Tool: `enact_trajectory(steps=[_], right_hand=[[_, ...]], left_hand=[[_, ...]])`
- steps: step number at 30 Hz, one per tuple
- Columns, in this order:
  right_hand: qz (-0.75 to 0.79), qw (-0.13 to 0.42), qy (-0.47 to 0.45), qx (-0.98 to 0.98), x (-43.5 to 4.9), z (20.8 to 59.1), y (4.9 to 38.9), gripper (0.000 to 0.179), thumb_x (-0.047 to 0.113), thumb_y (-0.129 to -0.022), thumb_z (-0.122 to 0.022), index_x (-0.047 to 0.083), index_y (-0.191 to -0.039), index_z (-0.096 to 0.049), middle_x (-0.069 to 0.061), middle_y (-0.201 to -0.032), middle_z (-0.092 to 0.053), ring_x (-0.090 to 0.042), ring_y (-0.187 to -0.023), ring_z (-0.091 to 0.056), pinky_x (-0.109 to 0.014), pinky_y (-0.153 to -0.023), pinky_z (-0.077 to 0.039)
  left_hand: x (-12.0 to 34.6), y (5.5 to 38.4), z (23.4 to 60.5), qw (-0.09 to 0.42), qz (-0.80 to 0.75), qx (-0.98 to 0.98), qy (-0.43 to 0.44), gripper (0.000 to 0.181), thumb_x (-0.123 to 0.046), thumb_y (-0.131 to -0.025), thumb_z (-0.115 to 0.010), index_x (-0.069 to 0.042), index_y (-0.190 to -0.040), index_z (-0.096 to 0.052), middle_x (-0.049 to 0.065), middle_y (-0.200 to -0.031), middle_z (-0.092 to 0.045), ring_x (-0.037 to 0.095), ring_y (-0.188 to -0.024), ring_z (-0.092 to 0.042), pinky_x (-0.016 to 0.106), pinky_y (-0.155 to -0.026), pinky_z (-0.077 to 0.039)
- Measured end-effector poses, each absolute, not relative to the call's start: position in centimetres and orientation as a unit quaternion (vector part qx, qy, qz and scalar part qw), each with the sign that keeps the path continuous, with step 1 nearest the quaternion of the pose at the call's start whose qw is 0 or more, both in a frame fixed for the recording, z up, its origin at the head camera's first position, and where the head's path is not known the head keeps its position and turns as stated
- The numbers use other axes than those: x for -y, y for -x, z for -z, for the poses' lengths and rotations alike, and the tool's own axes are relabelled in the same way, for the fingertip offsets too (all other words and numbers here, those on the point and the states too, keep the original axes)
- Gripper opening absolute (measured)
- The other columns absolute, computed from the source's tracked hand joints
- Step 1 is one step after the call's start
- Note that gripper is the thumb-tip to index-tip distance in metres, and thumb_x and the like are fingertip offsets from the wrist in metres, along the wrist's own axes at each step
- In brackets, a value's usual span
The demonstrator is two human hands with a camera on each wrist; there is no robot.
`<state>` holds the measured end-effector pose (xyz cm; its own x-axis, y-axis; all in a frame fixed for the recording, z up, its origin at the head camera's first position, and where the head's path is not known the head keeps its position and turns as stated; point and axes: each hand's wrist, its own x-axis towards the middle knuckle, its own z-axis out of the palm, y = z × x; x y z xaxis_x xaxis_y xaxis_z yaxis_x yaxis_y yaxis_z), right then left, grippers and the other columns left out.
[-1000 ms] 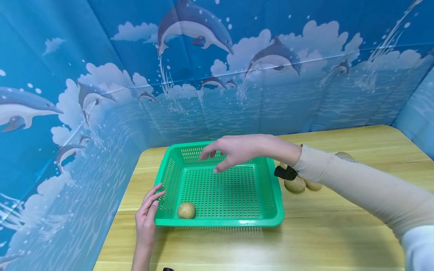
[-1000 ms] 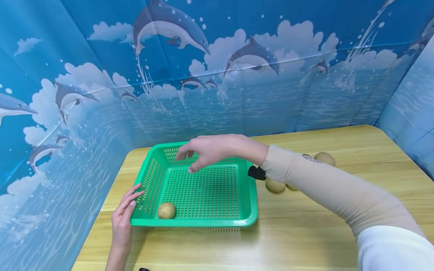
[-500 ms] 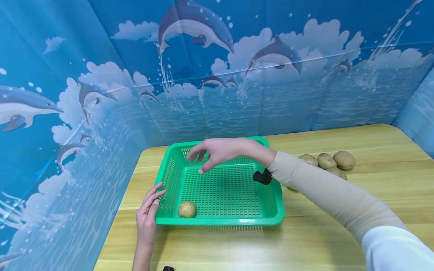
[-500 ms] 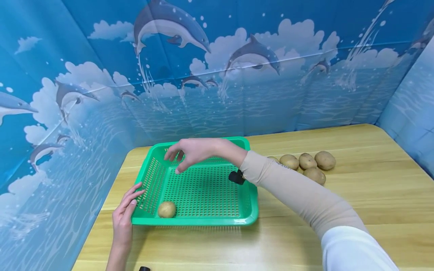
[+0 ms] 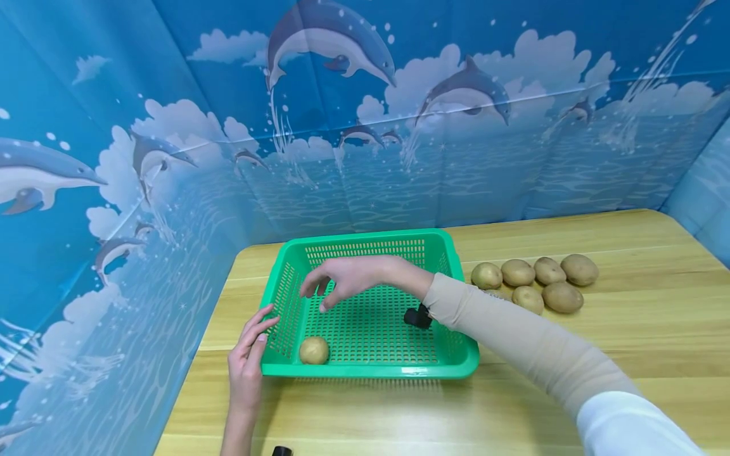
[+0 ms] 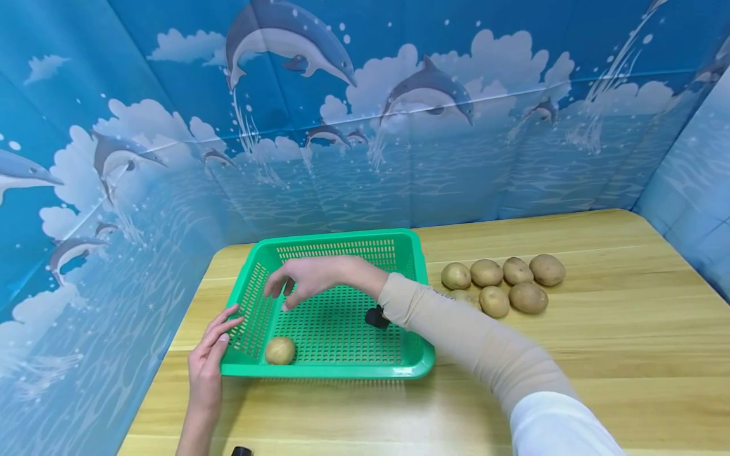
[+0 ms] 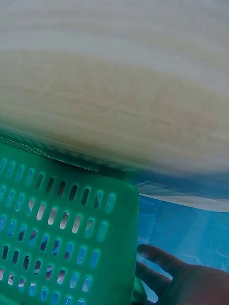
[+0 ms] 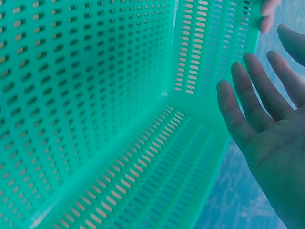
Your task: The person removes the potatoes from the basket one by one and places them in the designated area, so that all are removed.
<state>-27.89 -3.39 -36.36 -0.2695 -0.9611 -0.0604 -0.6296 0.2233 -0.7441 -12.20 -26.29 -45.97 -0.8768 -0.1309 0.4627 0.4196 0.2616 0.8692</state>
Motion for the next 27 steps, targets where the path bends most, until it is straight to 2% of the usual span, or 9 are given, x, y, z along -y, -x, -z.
enact_trajectory(steps=[6, 11, 15, 21, 27], right_hand=[[0.318, 0.302, 0.546, -0.714, 4.3, 38.0, 27.4, 0.045, 0.011, -0.089, -0.073, 0.009, -0.132, -0.060, -0.001, -0.129, -0.061, -0.027, -0.119, -0.058, -0.022, -0.091, -0.048], [0.323, 0.325, 0.551, -0.697, 5.2, 39.4, 26.9, 0.047, 0.007, -0.087, -0.073, 0.004, -0.132, -0.060, -0.008, -0.133, -0.060, -0.027, -0.118, -0.059, -0.022, -0.090, -0.048], [0.299, 0.332, 0.556, -0.701, 5.8, 40.2, 26.5, 0.046, 0.008, -0.087, -0.073, 0.006, -0.132, -0.061, -0.001, -0.133, -0.061, -0.023, -0.117, -0.060, -0.020, -0.090, -0.048], [0.269, 0.351, 0.554, -0.706, 6.2, 41.0, 25.8, 0.044, 0.011, -0.089, -0.072, 0.012, -0.132, -0.062, 0.008, -0.131, -0.059, -0.016, -0.114, -0.060, -0.021, -0.089, -0.047], [0.274, 0.376, 0.551, -0.693, 6.5, 41.8, 25.5, 0.045, 0.009, -0.090, -0.071, 0.013, -0.134, -0.061, 0.009, -0.132, -0.059, -0.011, -0.108, -0.061, -0.020, -0.087, -0.048]], left_hand=[[26.4, 12.2, 46.0, 0.222, 0.598, 0.764, 0.092, 0.031, 0.005, -0.101, -0.040, 0.007, -0.120, -0.065, 0.014, -0.141, -0.052, 0.026, -0.138, -0.038, 0.028, -0.109, -0.030], [26.4, 12.2, 46.0, 0.222, 0.598, 0.765, 0.088, 0.032, 0.005, -0.101, -0.040, 0.005, -0.120, -0.065, 0.012, -0.141, -0.052, 0.026, -0.138, -0.038, 0.029, -0.110, -0.029], [26.5, 12.1, 46.1, 0.225, 0.598, 0.764, 0.090, 0.032, 0.005, -0.101, -0.040, 0.005, -0.119, -0.066, 0.012, -0.141, -0.053, 0.026, -0.138, -0.039, 0.028, -0.110, -0.029], [26.4, 12.1, 46.1, 0.234, 0.595, 0.762, 0.103, 0.030, 0.006, -0.100, -0.041, 0.009, -0.119, -0.064, 0.019, -0.140, -0.051, 0.026, -0.137, -0.040, 0.026, -0.109, -0.031], [26.3, 12.1, 45.9, 0.236, 0.595, 0.762, 0.100, 0.030, 0.005, -0.101, -0.041, 0.007, -0.118, -0.066, 0.017, -0.140, -0.053, 0.026, -0.137, -0.041, 0.027, -0.108, -0.031]])
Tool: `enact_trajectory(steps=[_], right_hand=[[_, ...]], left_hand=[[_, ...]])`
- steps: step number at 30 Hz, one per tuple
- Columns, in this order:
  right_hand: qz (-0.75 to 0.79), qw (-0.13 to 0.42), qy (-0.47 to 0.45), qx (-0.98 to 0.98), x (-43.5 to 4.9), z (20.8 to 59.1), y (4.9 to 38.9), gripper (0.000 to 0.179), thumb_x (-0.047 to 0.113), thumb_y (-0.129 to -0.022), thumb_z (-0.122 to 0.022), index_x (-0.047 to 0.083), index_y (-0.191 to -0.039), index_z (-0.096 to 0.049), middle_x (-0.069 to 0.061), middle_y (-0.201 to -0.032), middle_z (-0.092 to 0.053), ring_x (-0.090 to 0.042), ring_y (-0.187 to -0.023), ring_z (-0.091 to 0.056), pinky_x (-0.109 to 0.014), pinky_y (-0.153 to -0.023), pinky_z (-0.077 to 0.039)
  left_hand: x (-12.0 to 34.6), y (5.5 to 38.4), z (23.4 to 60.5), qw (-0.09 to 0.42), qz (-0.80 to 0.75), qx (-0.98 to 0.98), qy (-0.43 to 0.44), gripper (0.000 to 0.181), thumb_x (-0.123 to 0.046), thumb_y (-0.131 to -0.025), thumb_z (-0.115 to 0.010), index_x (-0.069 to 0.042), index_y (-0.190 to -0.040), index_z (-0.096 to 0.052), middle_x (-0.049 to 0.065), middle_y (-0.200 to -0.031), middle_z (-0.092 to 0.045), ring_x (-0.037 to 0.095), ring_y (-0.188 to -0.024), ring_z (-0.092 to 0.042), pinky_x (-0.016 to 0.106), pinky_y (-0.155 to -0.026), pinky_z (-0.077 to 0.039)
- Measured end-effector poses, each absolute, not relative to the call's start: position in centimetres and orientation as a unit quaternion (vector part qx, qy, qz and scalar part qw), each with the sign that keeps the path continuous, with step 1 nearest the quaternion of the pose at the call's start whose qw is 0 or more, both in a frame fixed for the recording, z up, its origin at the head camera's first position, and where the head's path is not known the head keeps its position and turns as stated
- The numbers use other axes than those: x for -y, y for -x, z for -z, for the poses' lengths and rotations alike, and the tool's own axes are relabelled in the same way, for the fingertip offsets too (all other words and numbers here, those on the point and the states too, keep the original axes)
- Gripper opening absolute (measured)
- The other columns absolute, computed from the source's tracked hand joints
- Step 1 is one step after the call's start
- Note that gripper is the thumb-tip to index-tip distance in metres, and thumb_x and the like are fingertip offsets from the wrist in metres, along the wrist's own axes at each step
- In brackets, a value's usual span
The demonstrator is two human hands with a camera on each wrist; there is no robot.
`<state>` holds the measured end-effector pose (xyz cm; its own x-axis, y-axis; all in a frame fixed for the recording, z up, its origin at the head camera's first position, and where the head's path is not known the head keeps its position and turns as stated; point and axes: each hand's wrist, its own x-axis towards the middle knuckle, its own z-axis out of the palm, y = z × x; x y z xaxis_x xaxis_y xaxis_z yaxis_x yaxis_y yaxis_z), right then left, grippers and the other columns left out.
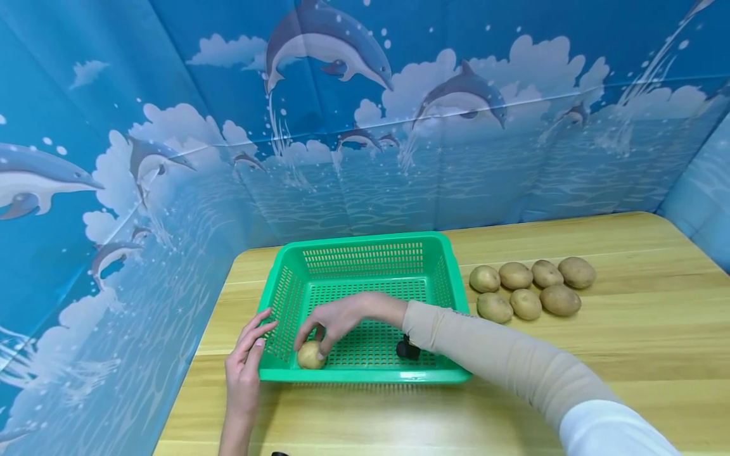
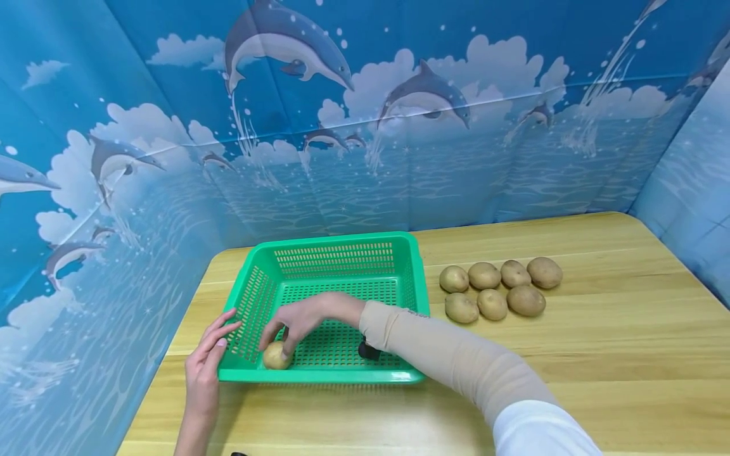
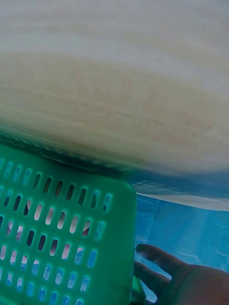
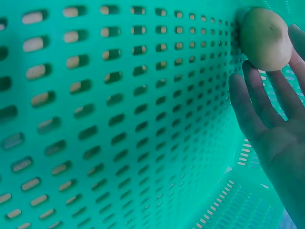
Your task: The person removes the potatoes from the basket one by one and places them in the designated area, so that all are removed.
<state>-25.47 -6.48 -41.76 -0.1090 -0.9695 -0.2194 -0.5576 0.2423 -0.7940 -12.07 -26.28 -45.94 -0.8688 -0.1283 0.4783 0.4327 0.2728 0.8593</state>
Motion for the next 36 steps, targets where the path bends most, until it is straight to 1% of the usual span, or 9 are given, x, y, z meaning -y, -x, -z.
enact_trajectory(steps=[5, 11, 15, 17, 22, 24, 26, 31, 36], right_hand=[[0.282, 0.387, 0.545, -0.689, 6.81, 42.12, 25.28, 0.048, 0.006, -0.089, -0.071, 0.010, -0.135, -0.059, 0.005, -0.133, -0.059, -0.010, -0.108, -0.061, -0.020, -0.089, -0.048], [0.272, 0.388, 0.530, -0.703, 7.10, 42.42, 25.01, 0.054, 0.010, -0.087, -0.075, 0.009, -0.137, -0.057, 0.004, -0.128, -0.060, -0.008, -0.100, -0.063, -0.020, -0.084, -0.049], [0.269, 0.385, 0.524, -0.711, 7.21, 42.63, 25.02, 0.055, 0.011, -0.086, -0.077, 0.009, -0.137, -0.057, 0.003, -0.128, -0.060, -0.008, -0.098, -0.063, -0.020, -0.083, -0.050], [0.267, 0.376, 0.527, -0.714, 7.24, 42.68, 25.05, 0.054, 0.011, -0.085, -0.078, 0.009, -0.135, -0.058, 0.003, -0.124, -0.061, -0.008, -0.096, -0.063, -0.020, -0.082, -0.050], [0.263, 0.343, 0.523, -0.735, 7.21, 42.54, 25.10, 0.046, 0.012, -0.081, -0.080, 0.010, -0.124, -0.063, 0.004, -0.104, -0.064, -0.008, -0.088, -0.064, -0.021, -0.075, -0.052], [0.262, 0.332, 0.515, -0.745, 7.19, 42.50, 25.18, 0.044, 0.013, -0.079, -0.081, 0.010, -0.120, -0.064, 0.004, -0.100, -0.064, -0.008, -0.086, -0.064, -0.021, -0.073, -0.052], [0.264, 0.326, 0.510, -0.751, 7.19, 42.47, 25.28, 0.044, 0.014, -0.078, -0.082, 0.010, -0.119, -0.065, 0.003, -0.099, -0.064, -0.008, -0.085, -0.063, -0.022, -0.073, -0.052], [0.261, 0.320, 0.509, -0.755, 7.19, 42.35, 25.49, 0.044, 0.016, -0.078, -0.083, 0.011, -0.118, -0.065, 0.004, -0.099, -0.065, -0.008, -0.084, -0.063, -0.022, -0.073, -0.052], [0.250, 0.304, 0.510, -0.764, 7.08, 42.15, 25.64, 0.040, 0.018, -0.079, -0.083, 0.014, -0.115, -0.066, 0.007, -0.098, -0.064, -0.007, -0.084, -0.061, -0.022, -0.070, -0.052]], left_hand=[[26.31, 12.05, 45.96, 0.231, 0.597, 0.763, 0.094, 0.030, 0.005, -0.101, -0.041, 0.007, -0.118, -0.066, 0.015, -0.140, -0.053, 0.026, -0.137, -0.040, 0.027, -0.109, -0.031], [26.44, 12.12, 45.99, 0.228, 0.595, 0.765, 0.100, 0.030, 0.005, -0.101, -0.041, 0.008, -0.119, -0.064, 0.016, -0.140, -0.052, 0.026, -0.138, -0.039, 0.027, -0.109, -0.030], [26.55, 12.16, 46.11, 0.225, 0.596, 0.764, 0.097, 0.030, 0.004, -0.101, -0.041, 0.008, -0.119, -0.065, 0.013, -0.141, -0.053, 0.026, -0.138, -0.039, 0.028, -0.109, -0.030], [26.61, 12.19, 46.20, 0.224, 0.595, 0.766, 0.094, 0.030, 0.005, -0.101, -0.042, 0.007, -0.119, -0.065, 0.012, -0.141, -0.053, 0.026, -0.138, -0.039, 0.028, -0.109, -0.030], [26.66, 12.27, 46.24, 0.222, 0.592, 0.769, 0.093, 0.030, 0.005, -0.101, -0.041, 0.007, -0.119, -0.065, 0.013, -0.141, -0.052, 0.026, -0.138, -0.039, 0.027, -0.109, -0.030], [26.64, 12.26, 46.20, 0.220, 0.594, 0.769, 0.091, 0.030, 0.004, -0.101, -0.041, 0.006, -0.119, -0.065, 0.011, -0.141, -0.052, 0.025, -0.138, -0.039, 0.028, -0.110, -0.030], [26.64, 12.23, 46.18, 0.220, 0.595, 0.768, 0.090, 0.030, 0.004, -0.101, -0.041, 0.006, -0.119, -0.065, 0.010, -0.141, -0.053, 0.025, -0.138, -0.039, 0.028, -0.110, -0.030], [26.68, 12.26, 46.28, 0.222, 0.596, 0.766, 0.094, 0.030, 0.005, -0.101, -0.041, 0.007, -0.119, -0.065, 0.014, -0.141, -0.052, 0.026, -0.138, -0.039, 0.028, -0.109, -0.031], [26.67, 12.30, 46.31, 0.223, 0.597, 0.764, 0.098, 0.031, 0.005, -0.101, -0.040, 0.006, -0.119, -0.065, 0.014, -0.141, -0.052, 0.026, -0.138, -0.039, 0.027, -0.109, -0.030]])
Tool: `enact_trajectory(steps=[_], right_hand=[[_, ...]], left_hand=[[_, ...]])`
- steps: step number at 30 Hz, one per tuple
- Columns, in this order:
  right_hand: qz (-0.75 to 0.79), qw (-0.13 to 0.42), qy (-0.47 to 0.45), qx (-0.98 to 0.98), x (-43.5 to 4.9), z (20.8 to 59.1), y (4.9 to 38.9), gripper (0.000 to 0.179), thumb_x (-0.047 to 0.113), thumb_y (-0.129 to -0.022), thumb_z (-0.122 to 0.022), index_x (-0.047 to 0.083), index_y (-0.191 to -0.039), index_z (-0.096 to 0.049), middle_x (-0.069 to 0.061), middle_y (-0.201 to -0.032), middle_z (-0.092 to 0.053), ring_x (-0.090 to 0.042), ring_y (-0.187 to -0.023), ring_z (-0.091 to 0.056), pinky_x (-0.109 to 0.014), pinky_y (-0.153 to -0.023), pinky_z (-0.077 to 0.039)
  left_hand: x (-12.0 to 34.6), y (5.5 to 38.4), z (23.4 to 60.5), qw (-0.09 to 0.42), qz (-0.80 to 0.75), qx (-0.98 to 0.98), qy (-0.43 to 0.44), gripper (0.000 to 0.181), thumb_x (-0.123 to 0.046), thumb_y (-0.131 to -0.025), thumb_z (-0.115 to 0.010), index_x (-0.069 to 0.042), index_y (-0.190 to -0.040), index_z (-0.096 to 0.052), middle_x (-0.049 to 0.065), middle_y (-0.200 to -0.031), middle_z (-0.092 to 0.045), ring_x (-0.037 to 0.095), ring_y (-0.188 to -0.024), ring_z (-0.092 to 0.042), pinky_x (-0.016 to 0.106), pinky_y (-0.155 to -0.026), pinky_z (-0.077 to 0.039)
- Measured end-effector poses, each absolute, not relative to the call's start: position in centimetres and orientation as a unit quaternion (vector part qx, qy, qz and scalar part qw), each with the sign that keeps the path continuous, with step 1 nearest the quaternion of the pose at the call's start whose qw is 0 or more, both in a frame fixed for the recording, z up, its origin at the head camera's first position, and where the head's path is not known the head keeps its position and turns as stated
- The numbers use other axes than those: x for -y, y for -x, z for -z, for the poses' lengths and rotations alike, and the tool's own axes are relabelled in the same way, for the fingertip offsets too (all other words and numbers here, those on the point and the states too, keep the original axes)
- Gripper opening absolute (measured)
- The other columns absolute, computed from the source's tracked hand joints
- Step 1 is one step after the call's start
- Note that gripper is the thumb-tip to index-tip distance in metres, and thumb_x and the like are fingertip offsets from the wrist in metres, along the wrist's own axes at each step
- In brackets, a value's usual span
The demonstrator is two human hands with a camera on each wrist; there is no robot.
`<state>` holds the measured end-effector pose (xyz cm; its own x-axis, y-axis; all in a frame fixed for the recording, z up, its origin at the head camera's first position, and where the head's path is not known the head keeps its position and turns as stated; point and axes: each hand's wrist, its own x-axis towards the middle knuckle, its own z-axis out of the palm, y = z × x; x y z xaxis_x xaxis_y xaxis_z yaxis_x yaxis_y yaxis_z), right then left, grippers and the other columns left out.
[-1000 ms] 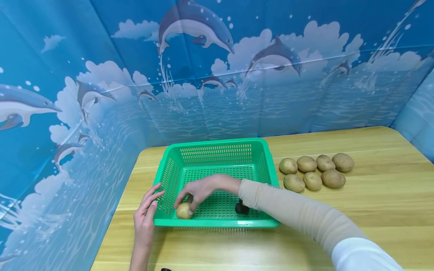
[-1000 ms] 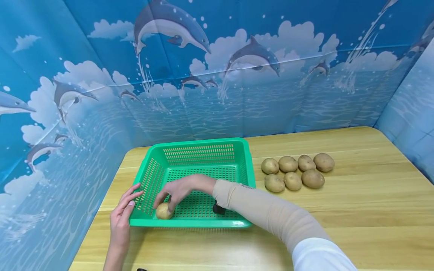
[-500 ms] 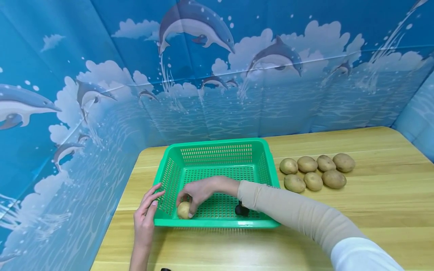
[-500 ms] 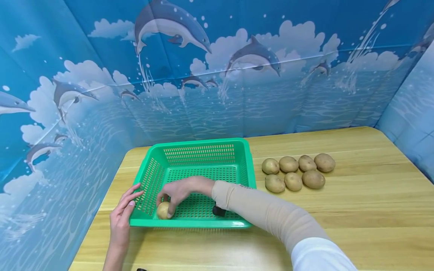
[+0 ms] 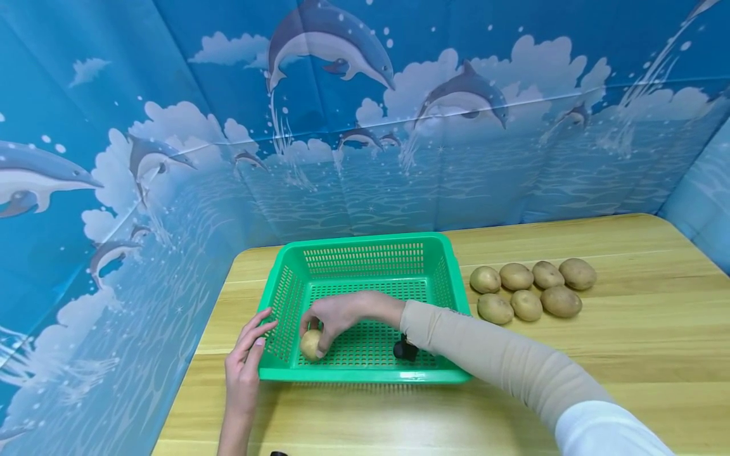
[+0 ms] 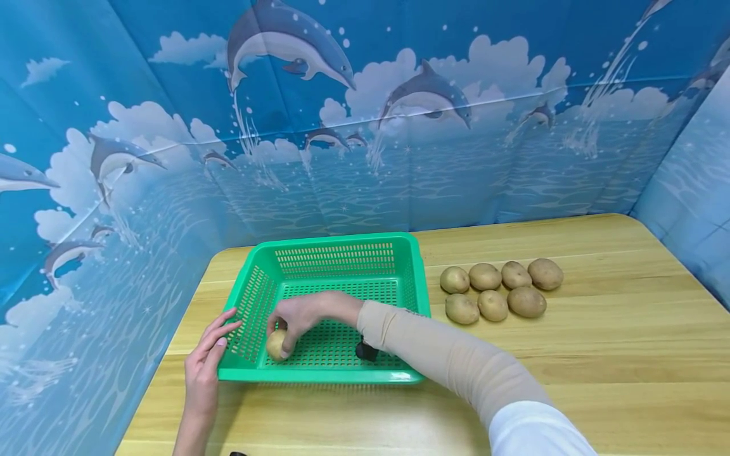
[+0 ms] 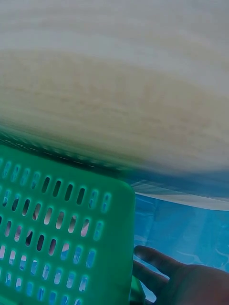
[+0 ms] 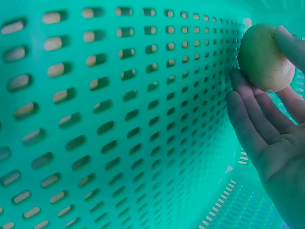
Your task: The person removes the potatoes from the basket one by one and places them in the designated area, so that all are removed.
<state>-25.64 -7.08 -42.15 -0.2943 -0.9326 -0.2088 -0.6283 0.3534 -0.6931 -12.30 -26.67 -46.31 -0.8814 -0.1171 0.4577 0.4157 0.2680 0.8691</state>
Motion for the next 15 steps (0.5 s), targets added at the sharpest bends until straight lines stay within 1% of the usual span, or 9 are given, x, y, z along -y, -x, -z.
enact_trajectory(steps=[7, 11, 15], right_hand=[[0.278, 0.301, 0.511, -0.756, 6.9, 41.7, 26.1, 0.040, 0.017, -0.080, -0.082, 0.012, -0.116, -0.066, 0.006, -0.100, -0.064, -0.008, -0.084, -0.063, -0.022, -0.071, -0.052], [0.307, 0.301, 0.516, -0.741, 6.8, 41.3, 26.6, 0.040, 0.013, -0.080, -0.082, 0.011, -0.116, -0.065, 0.004, -0.103, -0.064, -0.012, -0.088, -0.065, -0.022, -0.073, -0.053], [0.344, 0.300, 0.513, -0.727, 6.6, 40.8, 27.0, 0.039, 0.010, -0.080, -0.081, 0.010, -0.115, -0.064, 0.003, -0.105, -0.064, -0.015, -0.093, -0.065, -0.023, -0.078, -0.053]], left_hand=[[26.6, 12.3, 46.3, 0.227, 0.594, 0.765, 0.100, 0.030, 0.005, -0.101, -0.041, 0.007, -0.119, -0.065, 0.015, -0.140, -0.052, 0.026, -0.137, -0.040, 0.027, -0.109, -0.031], [26.6, 12.3, 46.3, 0.227, 0.598, 0.763, 0.096, 0.030, 0.005, -0.101, -0.041, 0.007, -0.118, -0.065, 0.014, -0.140, -0.053, 0.026, -0.137, -0.040, 0.027, -0.109, -0.031], [26.6, 12.3, 46.3, 0.226, 0.599, 0.762, 0.097, 0.030, 0.005, -0.101, -0.040, 0.008, -0.119, -0.065, 0.015, -0.140, -0.052, 0.026, -0.137, -0.040, 0.027, -0.109, -0.030]])
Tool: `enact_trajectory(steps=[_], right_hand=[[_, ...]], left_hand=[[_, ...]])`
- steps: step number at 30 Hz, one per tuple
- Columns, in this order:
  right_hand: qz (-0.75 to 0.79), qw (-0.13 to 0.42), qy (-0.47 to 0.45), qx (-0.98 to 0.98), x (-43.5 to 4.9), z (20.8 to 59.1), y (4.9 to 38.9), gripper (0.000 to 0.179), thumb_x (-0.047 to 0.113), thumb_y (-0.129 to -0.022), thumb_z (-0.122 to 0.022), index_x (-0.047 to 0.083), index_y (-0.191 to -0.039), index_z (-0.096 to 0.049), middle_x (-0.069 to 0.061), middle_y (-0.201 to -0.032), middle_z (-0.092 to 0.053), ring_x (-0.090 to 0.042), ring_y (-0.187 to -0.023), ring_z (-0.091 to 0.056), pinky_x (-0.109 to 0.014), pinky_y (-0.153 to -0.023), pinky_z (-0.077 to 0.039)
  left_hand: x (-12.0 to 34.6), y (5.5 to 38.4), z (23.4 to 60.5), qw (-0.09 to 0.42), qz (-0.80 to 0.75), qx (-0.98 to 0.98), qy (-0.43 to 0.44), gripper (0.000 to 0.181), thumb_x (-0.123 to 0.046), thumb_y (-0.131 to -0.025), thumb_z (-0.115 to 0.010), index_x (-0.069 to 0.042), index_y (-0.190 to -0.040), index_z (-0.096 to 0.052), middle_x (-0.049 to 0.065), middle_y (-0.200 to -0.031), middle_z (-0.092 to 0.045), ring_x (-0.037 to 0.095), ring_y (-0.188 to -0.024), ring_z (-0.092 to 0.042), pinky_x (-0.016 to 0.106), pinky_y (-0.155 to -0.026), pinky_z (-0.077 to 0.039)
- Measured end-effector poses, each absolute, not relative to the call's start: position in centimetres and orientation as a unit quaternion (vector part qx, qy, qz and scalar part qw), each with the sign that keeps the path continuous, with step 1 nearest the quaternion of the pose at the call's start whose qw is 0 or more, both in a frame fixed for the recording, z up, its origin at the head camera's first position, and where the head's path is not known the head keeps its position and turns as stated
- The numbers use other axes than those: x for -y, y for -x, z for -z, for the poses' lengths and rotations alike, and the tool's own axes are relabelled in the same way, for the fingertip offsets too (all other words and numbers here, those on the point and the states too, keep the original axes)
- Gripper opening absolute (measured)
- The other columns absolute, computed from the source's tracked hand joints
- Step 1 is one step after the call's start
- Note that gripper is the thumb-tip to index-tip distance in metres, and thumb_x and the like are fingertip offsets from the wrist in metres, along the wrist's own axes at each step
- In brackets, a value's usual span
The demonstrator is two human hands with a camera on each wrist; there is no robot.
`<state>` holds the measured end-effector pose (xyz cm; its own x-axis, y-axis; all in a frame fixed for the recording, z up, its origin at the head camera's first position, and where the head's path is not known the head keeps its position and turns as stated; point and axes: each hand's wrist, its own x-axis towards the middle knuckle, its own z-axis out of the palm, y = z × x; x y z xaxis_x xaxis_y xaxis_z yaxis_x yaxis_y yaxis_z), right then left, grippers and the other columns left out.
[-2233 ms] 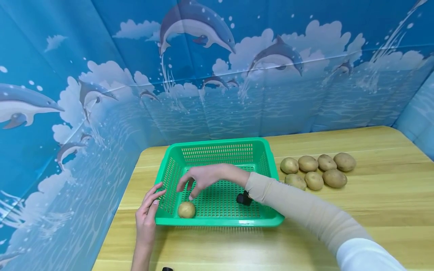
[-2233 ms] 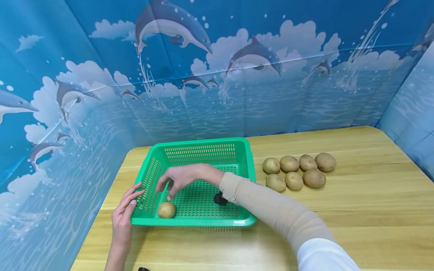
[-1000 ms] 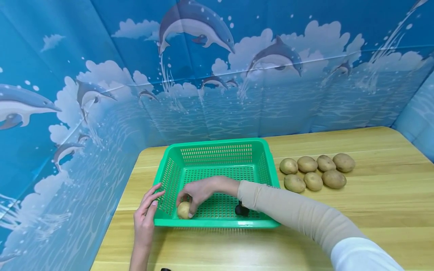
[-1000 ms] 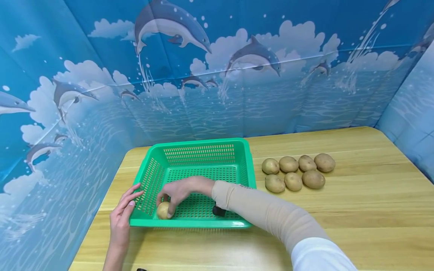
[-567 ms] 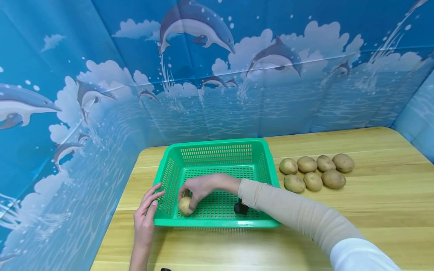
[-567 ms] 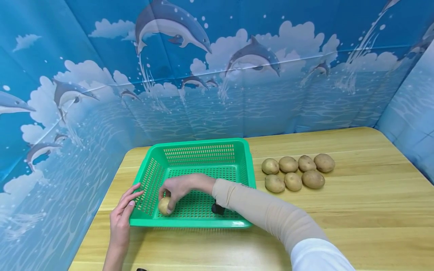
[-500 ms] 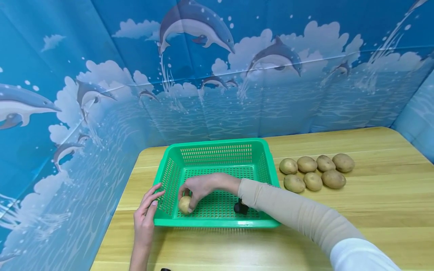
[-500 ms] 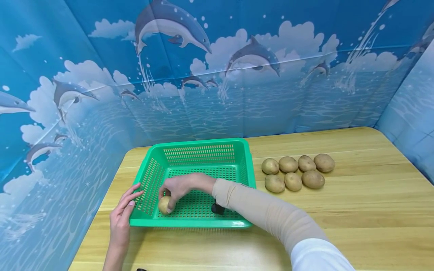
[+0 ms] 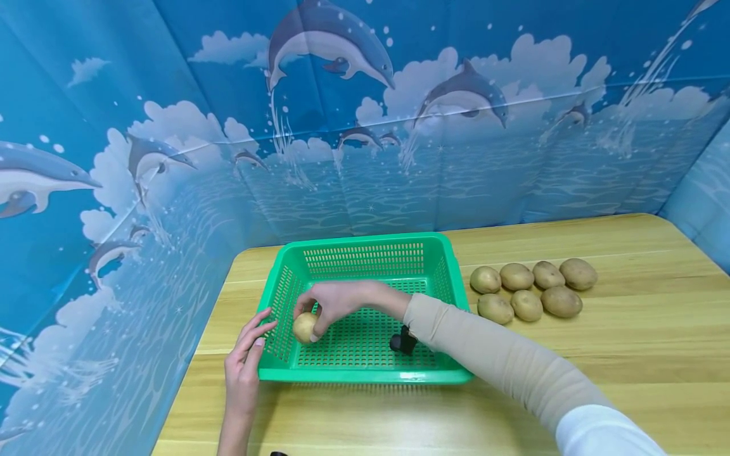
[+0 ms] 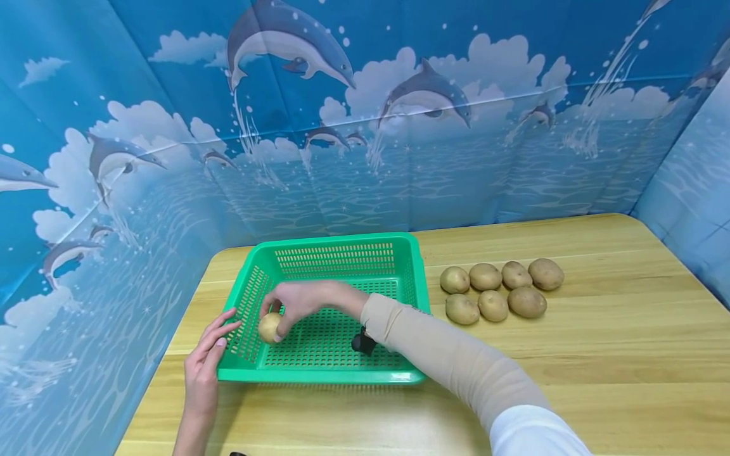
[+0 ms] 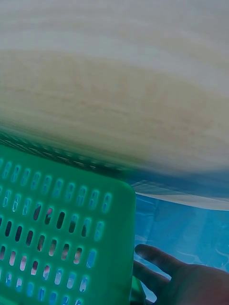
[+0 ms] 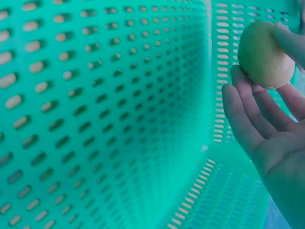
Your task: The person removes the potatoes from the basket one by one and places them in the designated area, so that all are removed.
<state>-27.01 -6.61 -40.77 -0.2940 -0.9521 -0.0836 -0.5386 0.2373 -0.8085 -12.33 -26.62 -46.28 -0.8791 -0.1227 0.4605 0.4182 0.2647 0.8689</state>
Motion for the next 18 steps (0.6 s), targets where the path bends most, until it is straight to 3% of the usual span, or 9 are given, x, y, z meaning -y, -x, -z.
enact_trajectory(steps=[10, 18], right_hand=[[0.363, 0.276, 0.522, -0.721, 6.1, 39.4, 27.0, 0.039, 0.011, -0.080, -0.081, 0.011, -0.116, -0.064, 0.006, -0.107, -0.064, -0.016, -0.089, -0.068, -0.023, -0.079, -0.053], [0.341, 0.214, 0.531, -0.746, 5.9, 38.9, 27.0, 0.042, 0.017, -0.079, -0.083, 0.015, -0.117, -0.065, 0.010, -0.110, -0.063, -0.009, -0.096, -0.063, -0.021, -0.080, -0.051]], left_hand=[[26.6, 12.4, 46.4, 0.229, 0.607, 0.754, 0.104, 0.030, 0.005, -0.100, -0.042, 0.008, -0.118, -0.065, 0.016, -0.140, -0.053, 0.027, -0.137, -0.040, 0.028, -0.109, -0.031], [26.6, 12.3, 46.4, 0.229, 0.603, 0.756, 0.113, 0.030, 0.004, -0.101, -0.041, 0.009, -0.119, -0.064, 0.019, -0.140, -0.051, 0.026, -0.137, -0.039, 0.026, -0.108, -0.031]])
